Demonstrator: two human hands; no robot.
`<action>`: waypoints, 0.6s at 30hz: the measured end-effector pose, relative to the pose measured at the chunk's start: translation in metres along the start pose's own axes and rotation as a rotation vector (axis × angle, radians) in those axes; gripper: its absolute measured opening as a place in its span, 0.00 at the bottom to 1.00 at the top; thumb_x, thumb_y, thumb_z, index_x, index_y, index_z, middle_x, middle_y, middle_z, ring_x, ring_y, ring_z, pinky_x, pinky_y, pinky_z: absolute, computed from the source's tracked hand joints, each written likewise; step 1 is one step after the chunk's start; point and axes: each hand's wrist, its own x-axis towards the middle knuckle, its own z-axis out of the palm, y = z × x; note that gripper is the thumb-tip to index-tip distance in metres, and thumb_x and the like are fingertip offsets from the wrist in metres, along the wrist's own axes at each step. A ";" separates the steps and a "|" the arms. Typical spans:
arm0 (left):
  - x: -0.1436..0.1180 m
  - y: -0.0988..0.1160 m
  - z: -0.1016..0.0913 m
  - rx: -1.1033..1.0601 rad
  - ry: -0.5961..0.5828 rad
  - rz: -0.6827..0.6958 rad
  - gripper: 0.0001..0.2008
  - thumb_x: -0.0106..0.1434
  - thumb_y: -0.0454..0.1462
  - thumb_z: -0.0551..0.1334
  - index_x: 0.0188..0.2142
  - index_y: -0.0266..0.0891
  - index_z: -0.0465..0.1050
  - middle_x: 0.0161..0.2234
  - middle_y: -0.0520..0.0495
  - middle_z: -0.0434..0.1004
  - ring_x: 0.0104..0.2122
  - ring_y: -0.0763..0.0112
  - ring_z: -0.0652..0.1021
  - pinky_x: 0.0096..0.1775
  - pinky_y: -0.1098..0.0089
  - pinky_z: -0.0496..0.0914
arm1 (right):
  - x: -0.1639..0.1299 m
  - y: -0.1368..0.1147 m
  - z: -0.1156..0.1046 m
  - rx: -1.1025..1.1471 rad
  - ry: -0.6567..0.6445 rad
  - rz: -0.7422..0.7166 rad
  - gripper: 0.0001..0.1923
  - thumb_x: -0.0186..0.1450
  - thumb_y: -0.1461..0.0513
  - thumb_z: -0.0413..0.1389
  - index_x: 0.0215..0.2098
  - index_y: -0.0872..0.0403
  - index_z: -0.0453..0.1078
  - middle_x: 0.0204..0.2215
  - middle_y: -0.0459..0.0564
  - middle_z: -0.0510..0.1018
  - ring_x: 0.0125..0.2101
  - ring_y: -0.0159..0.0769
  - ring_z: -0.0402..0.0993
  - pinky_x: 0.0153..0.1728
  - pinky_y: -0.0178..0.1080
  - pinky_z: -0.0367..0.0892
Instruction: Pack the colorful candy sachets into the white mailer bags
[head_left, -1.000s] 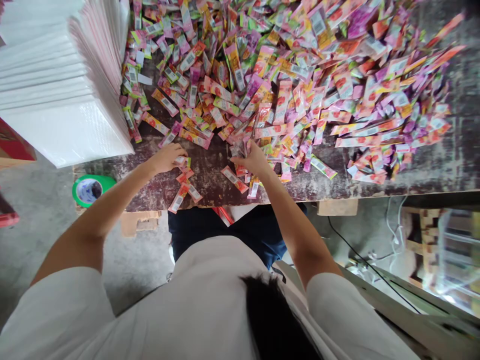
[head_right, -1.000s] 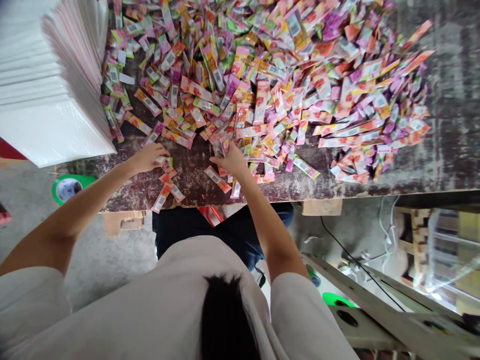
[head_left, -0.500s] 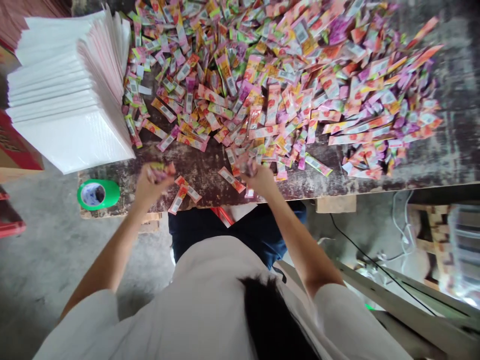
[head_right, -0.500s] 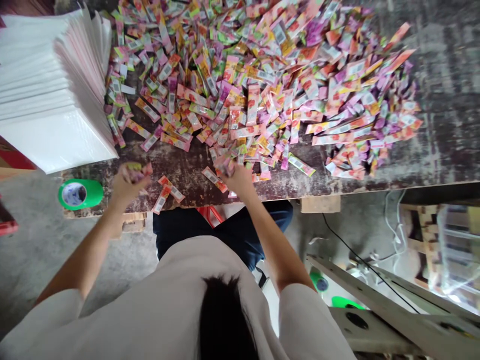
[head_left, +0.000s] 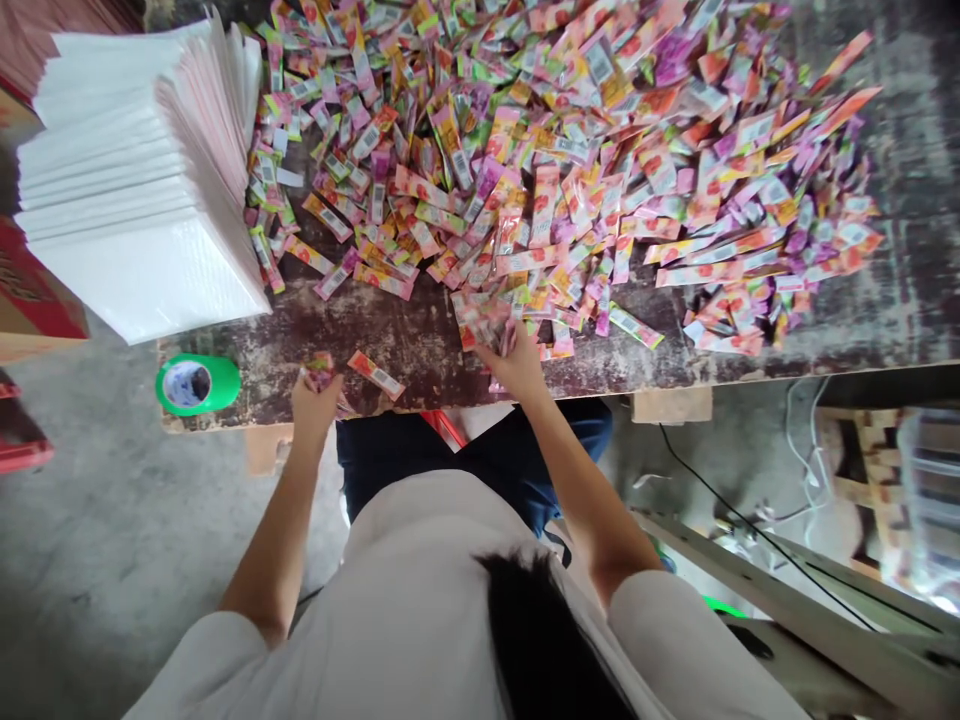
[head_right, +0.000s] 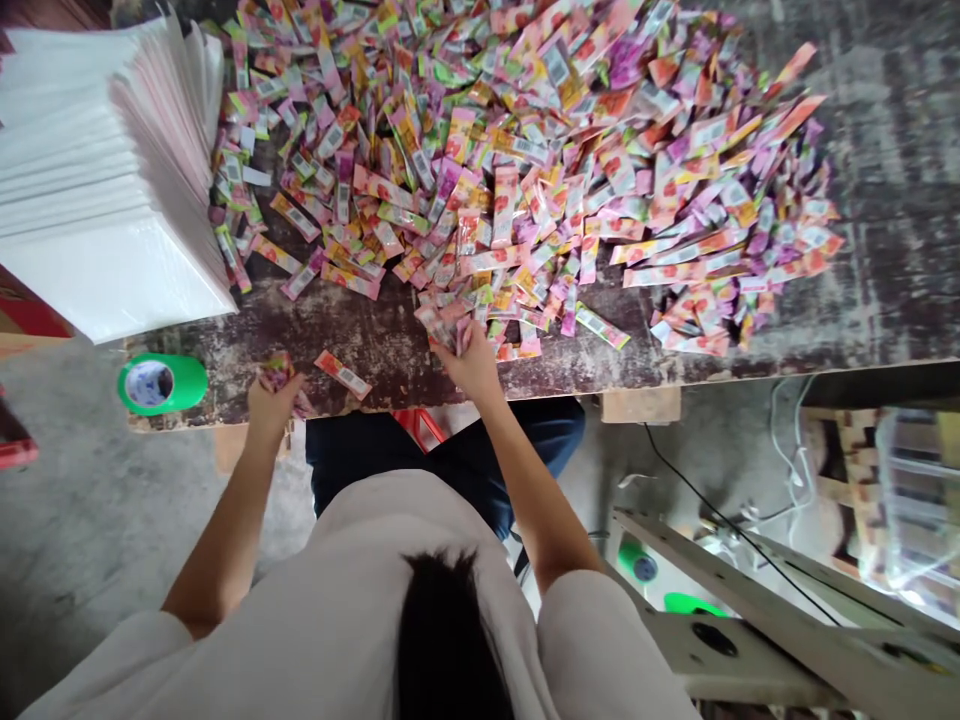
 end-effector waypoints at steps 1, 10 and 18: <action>-0.002 0.004 0.006 0.035 -0.013 -0.055 0.18 0.54 0.49 0.66 0.37 0.40 0.71 0.33 0.43 0.80 0.35 0.57 0.80 0.37 0.61 0.73 | 0.008 -0.003 0.000 -0.032 0.026 0.030 0.22 0.59 0.52 0.61 0.48 0.52 0.66 0.35 0.50 0.78 0.36 0.45 0.75 0.38 0.44 0.70; 0.001 0.041 0.057 0.366 -0.182 0.033 0.14 0.54 0.48 0.67 0.34 0.42 0.76 0.35 0.34 0.81 0.41 0.44 0.81 0.39 0.55 0.71 | 0.041 -0.045 0.038 -0.508 -0.173 0.161 0.14 0.62 0.62 0.56 0.45 0.60 0.73 0.41 0.66 0.80 0.45 0.53 0.77 0.44 0.45 0.68; 0.057 0.060 0.018 0.410 -0.113 0.496 0.12 0.56 0.35 0.63 0.42 0.41 0.74 0.36 0.42 0.79 0.41 0.52 0.79 0.43 0.58 0.70 | 0.021 0.000 -0.031 -0.141 -0.199 -0.068 0.16 0.59 0.60 0.58 0.46 0.53 0.71 0.36 0.51 0.78 0.37 0.44 0.73 0.40 0.44 0.68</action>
